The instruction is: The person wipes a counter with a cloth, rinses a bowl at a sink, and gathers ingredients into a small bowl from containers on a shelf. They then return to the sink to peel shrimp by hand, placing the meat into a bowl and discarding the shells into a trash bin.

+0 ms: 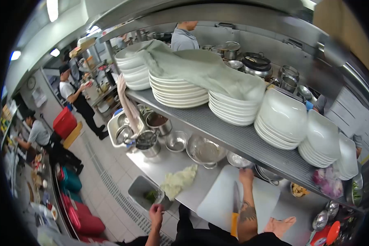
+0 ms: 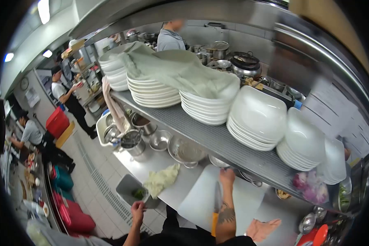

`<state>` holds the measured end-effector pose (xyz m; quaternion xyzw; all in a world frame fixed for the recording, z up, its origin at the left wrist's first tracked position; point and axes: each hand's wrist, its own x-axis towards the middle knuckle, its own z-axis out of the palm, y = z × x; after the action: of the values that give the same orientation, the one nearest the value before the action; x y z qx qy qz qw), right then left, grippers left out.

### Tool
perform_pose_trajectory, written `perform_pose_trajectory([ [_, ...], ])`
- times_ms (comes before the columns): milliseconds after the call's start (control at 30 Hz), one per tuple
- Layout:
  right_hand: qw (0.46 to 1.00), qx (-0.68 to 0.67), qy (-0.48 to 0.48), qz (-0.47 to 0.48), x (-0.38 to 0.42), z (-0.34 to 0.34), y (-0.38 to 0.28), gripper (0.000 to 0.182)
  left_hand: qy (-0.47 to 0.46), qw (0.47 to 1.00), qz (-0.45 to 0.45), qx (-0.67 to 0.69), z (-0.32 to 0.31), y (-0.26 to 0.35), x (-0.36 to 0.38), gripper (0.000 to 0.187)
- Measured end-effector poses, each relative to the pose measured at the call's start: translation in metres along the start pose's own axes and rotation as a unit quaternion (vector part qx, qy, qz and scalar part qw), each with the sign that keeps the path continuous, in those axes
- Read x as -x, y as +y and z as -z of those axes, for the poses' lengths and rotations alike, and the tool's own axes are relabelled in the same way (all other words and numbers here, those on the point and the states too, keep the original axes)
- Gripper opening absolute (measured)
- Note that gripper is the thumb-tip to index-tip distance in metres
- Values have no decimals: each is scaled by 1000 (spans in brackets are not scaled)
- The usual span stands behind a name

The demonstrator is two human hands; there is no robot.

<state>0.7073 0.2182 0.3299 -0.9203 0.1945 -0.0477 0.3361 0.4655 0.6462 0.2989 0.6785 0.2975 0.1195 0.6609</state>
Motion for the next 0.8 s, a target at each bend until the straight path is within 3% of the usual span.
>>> perform_pose_trajectory([
  [67,998,30,35,-32,2,-8,3,38,-70,993,38,91,-32,32,-83,10],
  [133,965,-204,-33,-165,-8,-22,5,28,-128,974,136,131,-70,65,-158,20],
  [233,941,-267,14,-206,-4,-29,-12,23,-187,960,162,129,-123,86,-246,27],
  [300,917,-326,51,-222,-6,-38,-19,17,-129,962,175,163,-148,95,-278,32],
  [433,885,-387,87,-246,-9,-47,-40,12,-147,935,274,173,-170,90,-339,36],
  [467,852,-435,90,-278,-9,-47,-43,12,-158,927,292,172,-170,76,-355,36],
  [500,815,-482,91,-309,-7,-48,-45,12,-169,920,310,169,-170,66,-364,35],
  [633,778,-537,137,-295,-24,-73,-24,8,-133,928,301,175,-179,71,-366,25],
  [700,743,-551,184,-333,-38,-72,-38,7,-108,945,252,179,-179,80,-360,17],
  [800,750,-546,217,-304,-58,-76,-48,15,-156,944,214,197,-164,73,-347,13],
])
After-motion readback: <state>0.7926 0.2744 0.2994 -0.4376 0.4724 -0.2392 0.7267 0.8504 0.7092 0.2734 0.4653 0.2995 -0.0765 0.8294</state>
